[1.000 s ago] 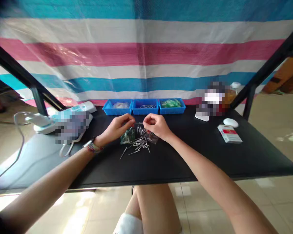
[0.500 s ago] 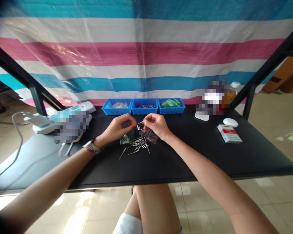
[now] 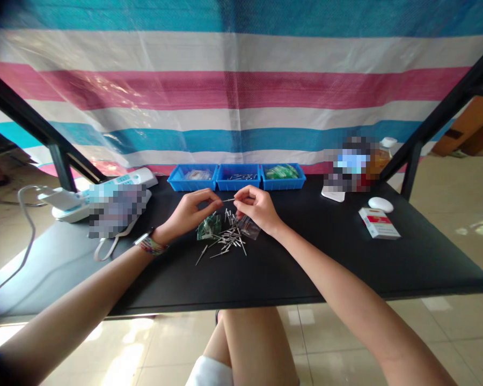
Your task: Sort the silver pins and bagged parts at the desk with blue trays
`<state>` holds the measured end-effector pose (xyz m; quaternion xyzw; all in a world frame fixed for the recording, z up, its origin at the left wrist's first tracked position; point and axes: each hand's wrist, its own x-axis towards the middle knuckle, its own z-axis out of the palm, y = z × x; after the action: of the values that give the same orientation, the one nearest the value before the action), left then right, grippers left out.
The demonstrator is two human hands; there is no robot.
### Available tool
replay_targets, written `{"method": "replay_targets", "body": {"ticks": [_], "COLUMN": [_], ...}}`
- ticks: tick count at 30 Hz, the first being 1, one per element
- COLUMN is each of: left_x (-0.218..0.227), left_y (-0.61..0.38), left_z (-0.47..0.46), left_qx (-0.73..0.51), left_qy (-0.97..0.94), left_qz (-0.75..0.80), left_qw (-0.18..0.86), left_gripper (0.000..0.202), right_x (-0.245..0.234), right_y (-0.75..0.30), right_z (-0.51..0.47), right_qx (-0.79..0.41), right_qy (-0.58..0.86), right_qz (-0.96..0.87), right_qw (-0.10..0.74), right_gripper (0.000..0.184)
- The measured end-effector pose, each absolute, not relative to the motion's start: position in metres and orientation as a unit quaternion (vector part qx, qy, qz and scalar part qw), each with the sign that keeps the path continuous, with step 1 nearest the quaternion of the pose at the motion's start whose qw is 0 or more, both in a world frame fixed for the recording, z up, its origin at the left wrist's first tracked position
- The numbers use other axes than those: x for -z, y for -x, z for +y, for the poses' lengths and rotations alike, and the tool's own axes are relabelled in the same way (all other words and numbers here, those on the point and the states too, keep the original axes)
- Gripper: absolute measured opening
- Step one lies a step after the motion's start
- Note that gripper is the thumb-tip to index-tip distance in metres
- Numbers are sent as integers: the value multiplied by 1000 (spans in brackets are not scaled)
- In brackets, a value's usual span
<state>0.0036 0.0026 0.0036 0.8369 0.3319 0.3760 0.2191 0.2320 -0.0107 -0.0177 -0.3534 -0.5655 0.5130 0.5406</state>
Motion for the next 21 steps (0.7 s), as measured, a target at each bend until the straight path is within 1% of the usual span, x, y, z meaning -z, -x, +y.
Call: {"method": "replay_targets", "body": {"ticks": [10, 12, 15, 17, 20, 21], "left_x": [-5, -4, -1, 2, 5, 6], "left_y": [-4, -3, -1, 0, 1, 2], "left_z": [0, 1, 4, 6, 9, 9], "left_qx": [-354, -354, -359, -360, -353, -349], "left_qy": [-834, -829, -822, -823, -825, -827], "left_qz": [341, 352, 368, 371, 375, 377], "left_qw": [250, 253, 246, 237, 231, 230], "left_gripper": [37, 37, 33, 30, 26, 24], "right_x": [16, 16, 14, 13, 14, 15], "right_y": [-234, -235, -239, -244, -254, -257], "right_z": [-13, -9, 1, 11, 24, 27], "right_qx": [-512, -507, -483, -475, -463, -448], "right_qy": [364, 366, 376, 388, 418, 429], "right_qz": [-588, -575, -532, -509, -517, -523], "right_qw": [510, 527, 585, 604, 586, 584], "right_gripper": [33, 31, 29, 33, 52, 53]}}
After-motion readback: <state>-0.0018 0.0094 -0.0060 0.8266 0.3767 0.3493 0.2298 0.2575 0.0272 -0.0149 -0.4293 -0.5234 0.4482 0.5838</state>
